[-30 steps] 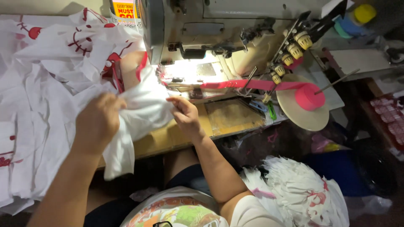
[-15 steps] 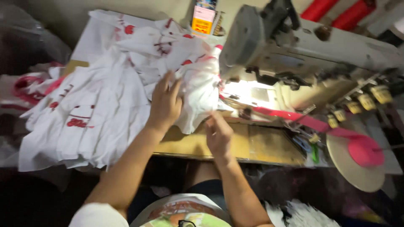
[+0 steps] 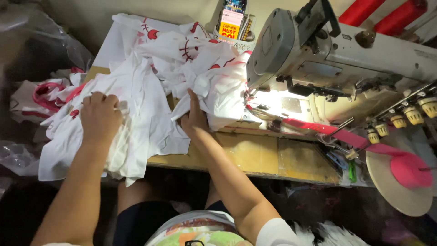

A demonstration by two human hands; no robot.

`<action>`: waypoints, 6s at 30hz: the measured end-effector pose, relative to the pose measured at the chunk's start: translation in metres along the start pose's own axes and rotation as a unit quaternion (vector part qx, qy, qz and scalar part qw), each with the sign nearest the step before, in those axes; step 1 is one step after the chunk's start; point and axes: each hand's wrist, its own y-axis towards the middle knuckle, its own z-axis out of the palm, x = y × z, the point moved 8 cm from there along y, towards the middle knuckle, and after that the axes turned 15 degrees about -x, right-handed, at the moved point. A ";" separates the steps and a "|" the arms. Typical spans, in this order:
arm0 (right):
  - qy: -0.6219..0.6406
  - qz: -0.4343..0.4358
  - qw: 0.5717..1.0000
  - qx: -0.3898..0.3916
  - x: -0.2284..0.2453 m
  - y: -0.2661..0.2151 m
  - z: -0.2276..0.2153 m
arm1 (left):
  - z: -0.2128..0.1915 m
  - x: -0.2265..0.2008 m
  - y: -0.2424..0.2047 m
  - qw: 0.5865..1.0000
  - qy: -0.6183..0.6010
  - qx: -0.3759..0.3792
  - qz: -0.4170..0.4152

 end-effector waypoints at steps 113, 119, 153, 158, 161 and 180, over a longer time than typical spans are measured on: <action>0.411 0.133 0.899 0.079 -0.137 -0.110 -0.123 | -0.097 -0.314 0.027 0.889 -0.296 -0.216 0.273; 0.429 0.176 0.879 0.113 -0.122 -0.147 -0.160 | -0.119 -0.319 0.010 0.880 -0.293 -0.214 0.308; 0.475 0.182 0.860 -0.044 -0.228 -0.124 -0.130 | -0.095 -0.244 0.008 0.926 -0.333 -0.140 0.106; 0.485 0.142 0.860 -0.070 -0.195 -0.096 -0.131 | -0.002 -0.275 0.056 0.958 -0.224 -0.132 0.117; 0.459 0.093 0.878 -0.105 -0.164 -0.062 -0.139 | 0.036 -0.285 0.087 0.964 -0.252 0.036 0.074; -0.124 0.020 0.991 0.043 -0.162 -0.120 -0.240 | -0.129 -0.263 -0.075 0.808 -0.564 0.172 0.008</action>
